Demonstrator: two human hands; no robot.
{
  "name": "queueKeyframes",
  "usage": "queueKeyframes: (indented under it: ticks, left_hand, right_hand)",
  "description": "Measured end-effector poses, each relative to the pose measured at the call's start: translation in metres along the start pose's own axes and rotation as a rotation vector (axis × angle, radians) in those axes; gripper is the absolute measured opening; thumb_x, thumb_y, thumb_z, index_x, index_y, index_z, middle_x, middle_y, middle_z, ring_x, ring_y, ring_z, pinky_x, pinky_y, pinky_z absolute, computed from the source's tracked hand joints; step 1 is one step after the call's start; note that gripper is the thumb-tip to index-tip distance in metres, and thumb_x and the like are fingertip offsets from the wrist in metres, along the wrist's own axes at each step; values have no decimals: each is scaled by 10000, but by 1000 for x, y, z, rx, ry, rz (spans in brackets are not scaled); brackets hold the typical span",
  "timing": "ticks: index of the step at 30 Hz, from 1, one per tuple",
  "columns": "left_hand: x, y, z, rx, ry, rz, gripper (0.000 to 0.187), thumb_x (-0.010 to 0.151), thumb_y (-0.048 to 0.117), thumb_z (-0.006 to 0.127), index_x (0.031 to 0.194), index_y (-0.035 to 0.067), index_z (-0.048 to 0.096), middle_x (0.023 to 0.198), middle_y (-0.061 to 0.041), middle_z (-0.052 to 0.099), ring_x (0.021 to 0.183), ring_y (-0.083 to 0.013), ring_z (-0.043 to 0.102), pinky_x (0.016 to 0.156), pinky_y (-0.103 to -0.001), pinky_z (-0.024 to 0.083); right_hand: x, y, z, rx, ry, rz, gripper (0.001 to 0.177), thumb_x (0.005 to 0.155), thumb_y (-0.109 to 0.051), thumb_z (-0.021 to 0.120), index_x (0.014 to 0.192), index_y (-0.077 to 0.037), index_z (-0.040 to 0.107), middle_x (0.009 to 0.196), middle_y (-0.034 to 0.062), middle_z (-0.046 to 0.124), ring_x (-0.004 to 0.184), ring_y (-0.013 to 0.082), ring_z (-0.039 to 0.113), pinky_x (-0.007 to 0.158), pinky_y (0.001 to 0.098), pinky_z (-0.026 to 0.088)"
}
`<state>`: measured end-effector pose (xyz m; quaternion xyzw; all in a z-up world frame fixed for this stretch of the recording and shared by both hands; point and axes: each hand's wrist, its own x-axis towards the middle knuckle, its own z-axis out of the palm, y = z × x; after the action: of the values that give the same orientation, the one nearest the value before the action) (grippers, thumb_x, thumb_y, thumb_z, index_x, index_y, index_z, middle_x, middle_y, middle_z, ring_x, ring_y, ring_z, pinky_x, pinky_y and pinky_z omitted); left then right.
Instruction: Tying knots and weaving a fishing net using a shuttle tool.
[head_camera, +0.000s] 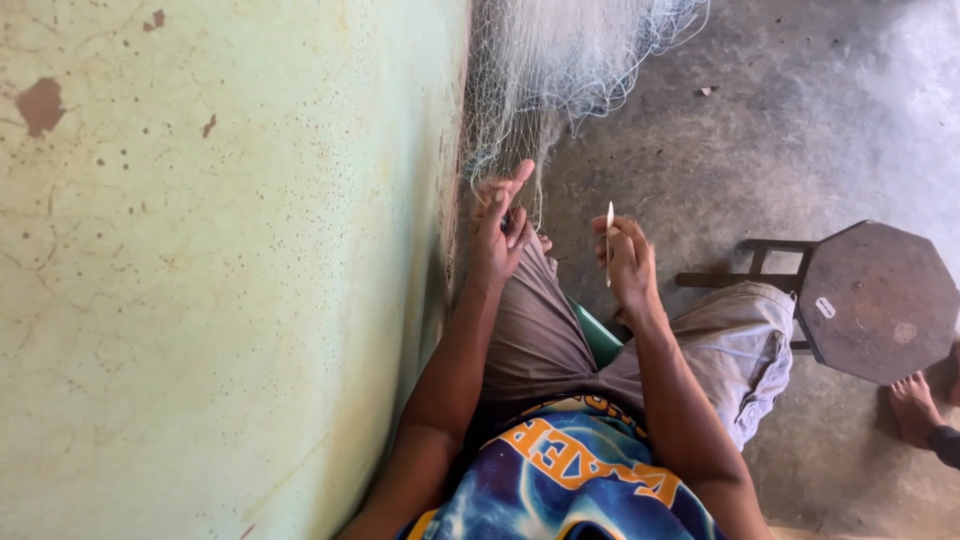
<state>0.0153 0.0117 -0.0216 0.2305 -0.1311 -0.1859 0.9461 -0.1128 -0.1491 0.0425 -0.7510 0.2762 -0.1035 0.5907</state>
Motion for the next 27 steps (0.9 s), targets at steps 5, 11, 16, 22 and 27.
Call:
queueKeyframes:
  ticks: [5,11,16,22,27]
  left_hand:
    - [0,10,0,59,-14,7,103,1162,207,490,1195,139,560,1538,-265,541,401,-14,368,404,-160,398]
    - [2,21,28,114,35,27,105,1136,200,522,1166,103,548,1009,-207,580,371,-59,352,373,-191,383]
    - [1,33,56,130,72,46,120,1117,171,551,1154,67,598,520,-129,529,379,-100,346,367,-237,391]
    - [-1,20,50,114,45,46,140,1124,185,534,1169,55,559,499,-77,462,387,-102,358,379,-238,400]
    - [-2,18,48,58,35,44,89,1148,165,495,1158,110,565,1109,-263,769,402,-61,402,425,-229,486]
  right_hand:
    - [3,-40,26,-73,-114,-367,280,1070,-40,578,1307,25,712,983,196,581,734,272,685,642,385,560]
    - [8,-54,52,-218,-50,-249,193,982,-199,790,1150,-118,741,888,99,673,755,257,686,647,393,544]
    - [13,-49,59,-219,-26,-153,190,950,-206,812,1107,-146,723,857,50,690,736,188,676,642,352,538]
    - [19,-47,72,93,26,-218,118,1016,-91,740,1052,-12,661,732,119,609,606,170,597,530,297,522]
    - [24,-40,81,308,55,-291,116,979,-48,755,997,16,659,694,119,580,522,168,629,452,279,496]
